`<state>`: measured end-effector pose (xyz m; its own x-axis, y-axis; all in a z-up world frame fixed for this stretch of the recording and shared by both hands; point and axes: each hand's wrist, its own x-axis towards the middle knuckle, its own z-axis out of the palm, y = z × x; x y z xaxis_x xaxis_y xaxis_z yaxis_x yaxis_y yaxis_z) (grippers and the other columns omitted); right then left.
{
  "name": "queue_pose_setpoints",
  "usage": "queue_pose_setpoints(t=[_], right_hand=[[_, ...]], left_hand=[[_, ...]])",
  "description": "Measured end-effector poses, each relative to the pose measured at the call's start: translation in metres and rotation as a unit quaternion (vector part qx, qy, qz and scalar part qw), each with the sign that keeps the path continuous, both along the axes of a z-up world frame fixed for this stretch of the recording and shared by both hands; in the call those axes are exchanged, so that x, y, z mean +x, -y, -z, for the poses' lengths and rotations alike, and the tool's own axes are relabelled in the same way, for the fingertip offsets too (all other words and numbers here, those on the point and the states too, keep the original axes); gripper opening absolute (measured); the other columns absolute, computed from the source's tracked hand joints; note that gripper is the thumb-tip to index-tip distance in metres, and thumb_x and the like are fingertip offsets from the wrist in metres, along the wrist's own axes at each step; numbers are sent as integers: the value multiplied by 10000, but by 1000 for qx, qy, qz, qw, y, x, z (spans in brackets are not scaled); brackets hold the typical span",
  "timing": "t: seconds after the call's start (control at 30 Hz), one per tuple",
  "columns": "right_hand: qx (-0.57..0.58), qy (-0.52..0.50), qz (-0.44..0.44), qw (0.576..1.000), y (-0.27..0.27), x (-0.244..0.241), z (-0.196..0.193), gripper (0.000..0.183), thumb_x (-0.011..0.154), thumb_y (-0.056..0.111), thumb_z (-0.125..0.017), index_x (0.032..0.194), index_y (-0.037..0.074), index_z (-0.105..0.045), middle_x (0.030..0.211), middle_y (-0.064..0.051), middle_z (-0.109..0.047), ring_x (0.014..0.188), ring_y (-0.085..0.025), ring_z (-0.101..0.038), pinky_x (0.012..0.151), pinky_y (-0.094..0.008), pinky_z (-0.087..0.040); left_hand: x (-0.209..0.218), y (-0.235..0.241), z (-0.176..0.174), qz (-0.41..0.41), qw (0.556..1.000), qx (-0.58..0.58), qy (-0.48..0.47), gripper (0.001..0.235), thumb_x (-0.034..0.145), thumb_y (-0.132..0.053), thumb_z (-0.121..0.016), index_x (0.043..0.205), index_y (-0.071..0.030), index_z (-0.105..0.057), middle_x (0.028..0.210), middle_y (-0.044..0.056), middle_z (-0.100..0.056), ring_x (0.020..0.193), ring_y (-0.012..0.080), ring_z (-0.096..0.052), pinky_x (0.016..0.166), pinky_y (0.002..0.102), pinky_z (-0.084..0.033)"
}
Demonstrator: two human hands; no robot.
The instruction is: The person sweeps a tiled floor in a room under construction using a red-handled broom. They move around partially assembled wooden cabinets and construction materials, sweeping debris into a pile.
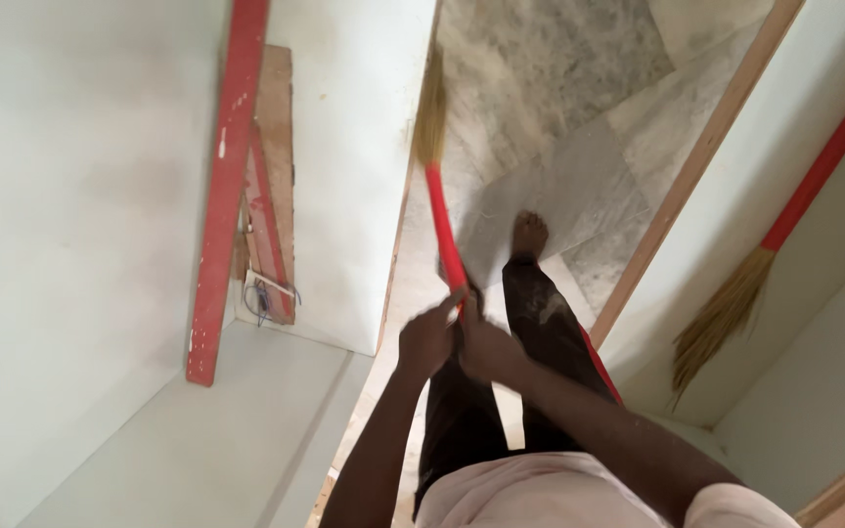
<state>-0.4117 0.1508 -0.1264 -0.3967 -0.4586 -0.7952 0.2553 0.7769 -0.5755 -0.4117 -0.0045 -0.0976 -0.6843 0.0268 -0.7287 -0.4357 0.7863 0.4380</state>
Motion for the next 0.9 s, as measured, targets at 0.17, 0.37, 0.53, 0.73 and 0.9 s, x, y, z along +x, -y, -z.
queue_pose_setpoints(t=[0.17,0.37,0.53,0.73,0.9], right_hand=[[-62,85,-233,967,-12,145,-9,794,818,65,-596,1460,-203,-213,776,-262,-692,664,-387,-682,599,-503,-556],[-379,170,-291,862,3,170,28,109,670,10,-722,655,-4,-614,554,-117,-567,470,-231,-505,449,-393,-352],[-374,-3,-328,867,-17,162,2,77,763,107,-712,706,72,-674,663,-89,-656,581,-235,-626,551,-395,-456],[58,-142,-268,951,-63,31,-189,187,857,161,-628,919,100,-793,947,-143,-774,905,-314,-751,741,-460,-585],[155,-202,-30,967,-111,-57,-242,290,934,232,-589,1194,168,-698,952,-145,-755,909,-367,-728,788,-539,-566]], left_hand=[[147,13,-11,46,970,87,221,499,925,-161,-576,1419,-232,-553,857,159,-785,674,283,-747,733,423,-590],[254,16,-17,-112,902,118,400,526,825,-26,-649,1341,-117,-618,860,111,-746,555,186,-681,546,354,-574],[252,22,-73,-220,894,209,329,607,802,-62,-792,1394,-124,-669,787,98,-717,494,97,-511,478,288,-472],[141,-20,-150,-125,972,160,118,481,936,-187,-626,1416,-200,-589,877,27,-815,441,102,-477,479,305,-459],[50,-47,-174,-62,988,121,68,413,973,-256,-599,1382,-213,-637,884,27,-809,476,113,-522,550,307,-501]])
